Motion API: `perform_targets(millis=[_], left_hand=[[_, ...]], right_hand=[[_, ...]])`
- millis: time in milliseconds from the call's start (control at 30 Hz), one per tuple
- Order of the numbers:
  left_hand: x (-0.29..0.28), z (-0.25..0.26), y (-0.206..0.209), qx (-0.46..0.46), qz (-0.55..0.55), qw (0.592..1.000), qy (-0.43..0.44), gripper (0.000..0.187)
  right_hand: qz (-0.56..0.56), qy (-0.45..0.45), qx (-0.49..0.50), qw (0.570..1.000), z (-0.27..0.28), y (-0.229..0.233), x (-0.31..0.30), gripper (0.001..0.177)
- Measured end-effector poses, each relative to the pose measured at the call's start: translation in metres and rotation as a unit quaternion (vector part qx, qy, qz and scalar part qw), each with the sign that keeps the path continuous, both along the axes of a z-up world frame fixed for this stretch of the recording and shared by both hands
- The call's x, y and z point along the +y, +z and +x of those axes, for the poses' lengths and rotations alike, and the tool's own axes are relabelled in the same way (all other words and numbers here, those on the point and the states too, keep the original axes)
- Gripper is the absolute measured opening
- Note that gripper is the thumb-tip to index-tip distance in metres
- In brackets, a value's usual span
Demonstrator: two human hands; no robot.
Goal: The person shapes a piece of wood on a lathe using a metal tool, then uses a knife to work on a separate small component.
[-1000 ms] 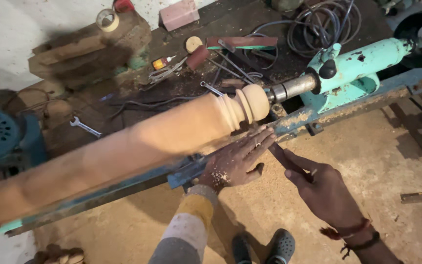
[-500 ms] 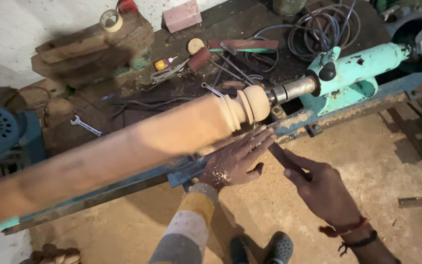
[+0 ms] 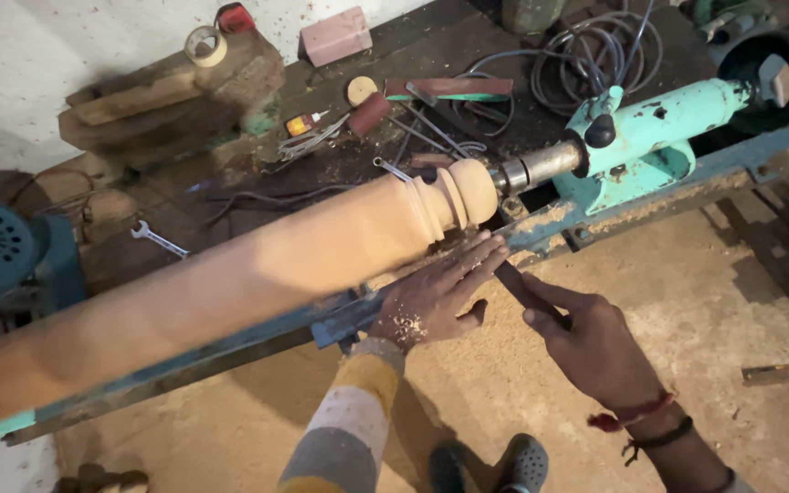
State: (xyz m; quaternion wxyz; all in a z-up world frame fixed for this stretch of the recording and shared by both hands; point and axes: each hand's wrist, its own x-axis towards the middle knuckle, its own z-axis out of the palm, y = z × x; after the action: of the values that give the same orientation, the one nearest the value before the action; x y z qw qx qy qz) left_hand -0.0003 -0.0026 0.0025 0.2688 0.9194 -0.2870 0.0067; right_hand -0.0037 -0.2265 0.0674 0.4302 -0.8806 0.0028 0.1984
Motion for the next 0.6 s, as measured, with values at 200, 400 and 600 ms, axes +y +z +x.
perform_targets(millis=[200, 400, 600], left_hand=[[0.000, -0.002, -0.002, -0.019, -0.012, 1.000, 0.003, 0.095], [-0.001, 0.002, -0.002, -0.021, 0.013, 1.000, 0.003, 0.095], [0.002, -0.002, -0.004, -0.032, 0.002, 0.999, 0.002, 0.094]], right_hand=[[-0.026, 0.007, 0.022, 0.999, 0.002, 0.002, 0.000, 0.044], [-0.057, -0.003, 0.059, 0.997, 0.002, 0.011, 0.004, 0.043], [-0.011, 0.008, -0.011, 1.000, -0.003, 0.001, 0.002, 0.045]])
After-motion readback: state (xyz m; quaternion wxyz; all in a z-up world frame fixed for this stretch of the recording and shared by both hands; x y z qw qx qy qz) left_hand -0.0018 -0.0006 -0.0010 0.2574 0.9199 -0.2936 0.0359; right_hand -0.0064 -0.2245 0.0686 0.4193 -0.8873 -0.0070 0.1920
